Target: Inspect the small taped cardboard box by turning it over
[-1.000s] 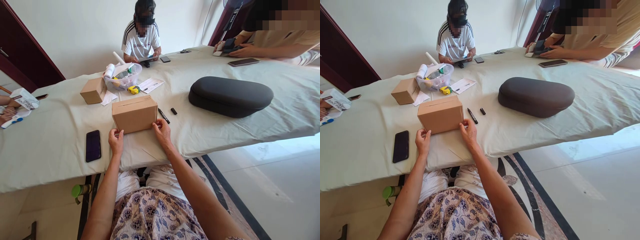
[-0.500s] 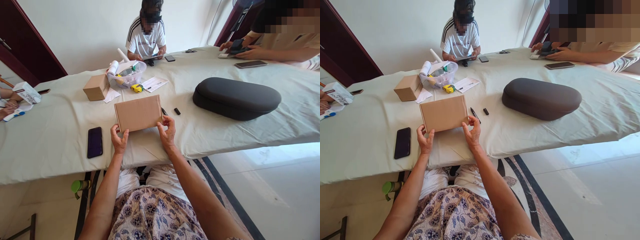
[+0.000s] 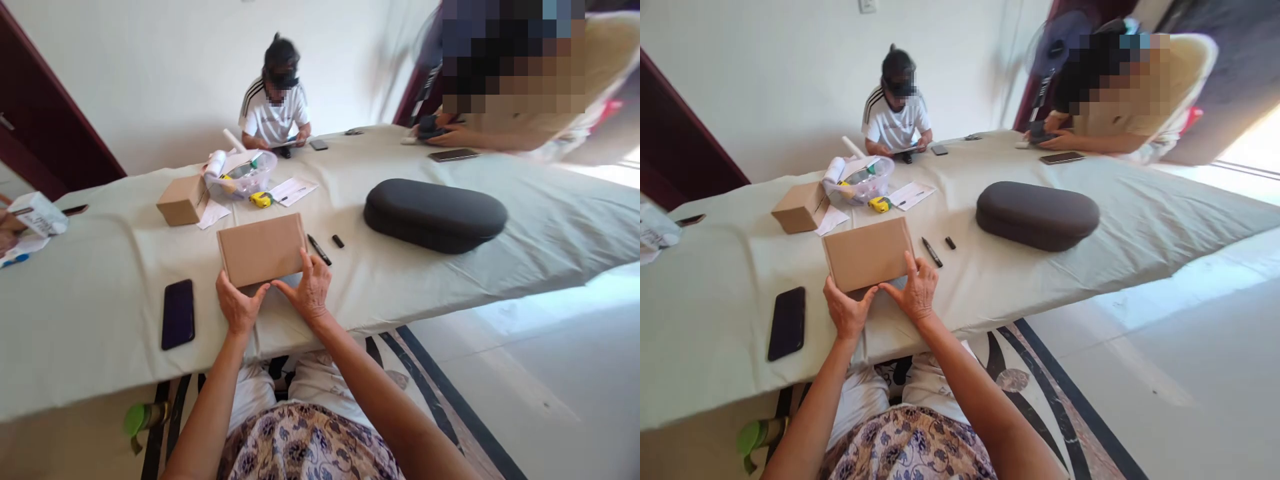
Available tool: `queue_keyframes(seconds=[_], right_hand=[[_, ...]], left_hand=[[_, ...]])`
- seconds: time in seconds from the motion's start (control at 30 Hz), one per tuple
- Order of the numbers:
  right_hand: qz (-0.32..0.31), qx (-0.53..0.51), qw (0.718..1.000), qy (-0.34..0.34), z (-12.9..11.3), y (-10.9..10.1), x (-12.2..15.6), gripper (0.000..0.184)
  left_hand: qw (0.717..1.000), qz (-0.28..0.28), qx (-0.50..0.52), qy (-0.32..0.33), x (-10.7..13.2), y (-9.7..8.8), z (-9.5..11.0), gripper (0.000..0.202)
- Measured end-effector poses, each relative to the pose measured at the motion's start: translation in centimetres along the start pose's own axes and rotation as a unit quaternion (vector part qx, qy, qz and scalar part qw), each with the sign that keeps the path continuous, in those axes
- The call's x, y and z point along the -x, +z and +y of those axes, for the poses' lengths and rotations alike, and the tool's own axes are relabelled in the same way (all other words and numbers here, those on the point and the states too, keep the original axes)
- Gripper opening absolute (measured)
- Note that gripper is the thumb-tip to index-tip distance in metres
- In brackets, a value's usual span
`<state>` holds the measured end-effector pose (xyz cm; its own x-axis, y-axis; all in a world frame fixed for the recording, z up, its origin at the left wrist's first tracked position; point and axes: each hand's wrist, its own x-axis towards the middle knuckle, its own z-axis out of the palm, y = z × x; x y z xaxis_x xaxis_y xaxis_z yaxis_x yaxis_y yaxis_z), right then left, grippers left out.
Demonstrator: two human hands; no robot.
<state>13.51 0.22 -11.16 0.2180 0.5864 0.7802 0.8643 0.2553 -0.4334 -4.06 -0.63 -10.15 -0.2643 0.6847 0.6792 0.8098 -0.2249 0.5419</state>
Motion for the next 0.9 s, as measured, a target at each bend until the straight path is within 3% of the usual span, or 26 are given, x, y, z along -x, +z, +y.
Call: queue_keyframes(seconds=[0.17, 0.3, 0.47, 0.57, 0.9], right_hand=[[0.013, -0.053, 0.998, 0.009, 0.3, 0.4, -0.4, 0.08], [0.047, -0.161, 0.986, 0.021, 0.7, 0.1, -0.5, 0.063], [0.064, -0.262, 0.955, 0.122, 1.0, -0.4, -0.7, 0.043], [0.057, -0.274, 0.946, 0.162, 1.1, -0.4, -1.1, 0.041], [0.019, -0.293, 0.939, 0.18, 1.9, 0.7, -1.2, 0.029]], left_hand=[[0.999, 0.012, -0.007, -0.032, -0.5, 0.4, 1.1, 0.123], [0.999, 0.018, 0.002, -0.042, -1.1, -0.6, 1.5, 0.119], [0.998, 0.023, 0.037, -0.042, -1.2, -1.8, 1.3, 0.096], [0.996, -0.002, 0.054, -0.067, -1.1, -1.7, 0.9, 0.084], [0.994, -0.046, 0.064, -0.077, -1.2, -1.1, -0.5, 0.079]])
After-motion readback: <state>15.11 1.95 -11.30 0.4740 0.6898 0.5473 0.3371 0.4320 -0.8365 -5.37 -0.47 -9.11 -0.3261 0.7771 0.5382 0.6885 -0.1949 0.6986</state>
